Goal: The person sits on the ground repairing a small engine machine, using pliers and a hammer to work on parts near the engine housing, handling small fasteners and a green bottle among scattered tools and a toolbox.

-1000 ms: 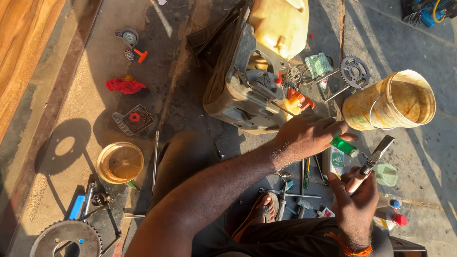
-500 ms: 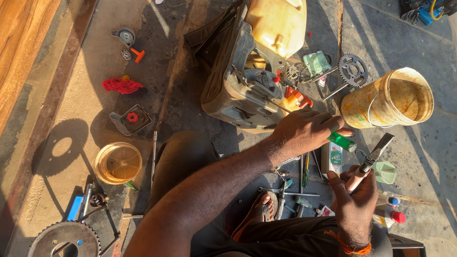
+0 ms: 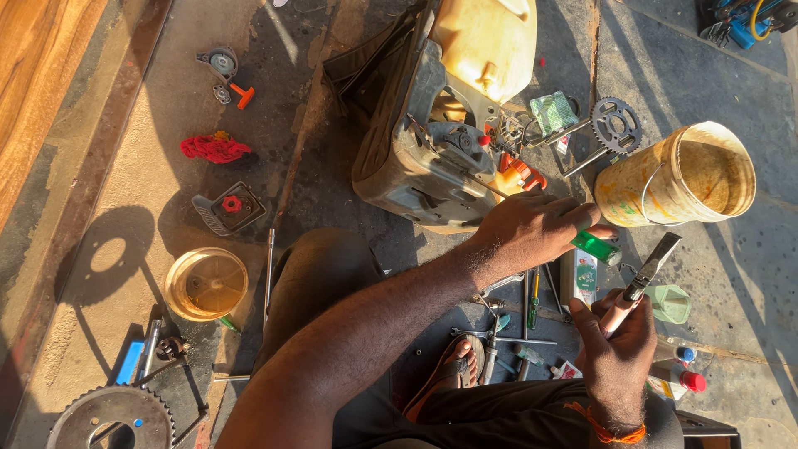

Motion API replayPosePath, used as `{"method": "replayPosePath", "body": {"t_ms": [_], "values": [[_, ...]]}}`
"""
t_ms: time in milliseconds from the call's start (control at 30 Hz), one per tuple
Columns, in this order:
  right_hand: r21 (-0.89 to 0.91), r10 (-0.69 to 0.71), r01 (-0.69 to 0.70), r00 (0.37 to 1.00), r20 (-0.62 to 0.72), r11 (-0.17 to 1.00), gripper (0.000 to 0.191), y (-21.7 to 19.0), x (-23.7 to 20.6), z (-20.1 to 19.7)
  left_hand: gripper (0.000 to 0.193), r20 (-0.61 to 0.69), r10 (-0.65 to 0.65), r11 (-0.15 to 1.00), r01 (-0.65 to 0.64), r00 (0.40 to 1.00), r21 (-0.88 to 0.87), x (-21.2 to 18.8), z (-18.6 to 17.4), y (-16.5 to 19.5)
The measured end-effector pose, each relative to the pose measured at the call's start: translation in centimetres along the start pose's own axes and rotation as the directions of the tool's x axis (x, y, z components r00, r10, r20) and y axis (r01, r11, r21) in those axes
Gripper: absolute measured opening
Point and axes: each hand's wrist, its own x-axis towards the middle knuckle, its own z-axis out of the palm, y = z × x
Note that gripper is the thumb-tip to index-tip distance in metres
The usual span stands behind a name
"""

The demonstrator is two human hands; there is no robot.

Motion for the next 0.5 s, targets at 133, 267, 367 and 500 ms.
{"method": "replayPosePath", "body": {"t_ms": [133, 267, 367, 500], "values": [[-0.007, -0.002, 0.002, 1.000, 0.004, 1.000, 0.030, 0.14, 0.01, 0.03, 0.033, -0.001, 0.021, 1.000, -0.021, 1.000, 0.016, -0.02, 0.05, -0.19], [-0.027, 0.012, -0.011, 1.000, 0.011, 1.000, 0.029, 0.14, 0.01, -0.06, 0.038, 0.036, 0.020, 1.000, -0.021, 0.999, 0.022, 0.12, -0.02, -0.36], [0.015, -0.014, 0.014, 1.000, 0.011, 1.000, 0.030, 0.11, -0.04, -0.10, 0.051, 0.047, 0.045, 0.999, -0.045, 0.998, 0.010, 0.17, -0.09, -0.60], [-0.044, 0.013, -0.013, 1.000, -0.007, 0.999, 0.030, 0.08, -0.04, -0.24, 0.042, 0.090, 0.055, 0.998, -0.055, 0.994, -0.003, 0.54, 0.27, -0.77]]}}
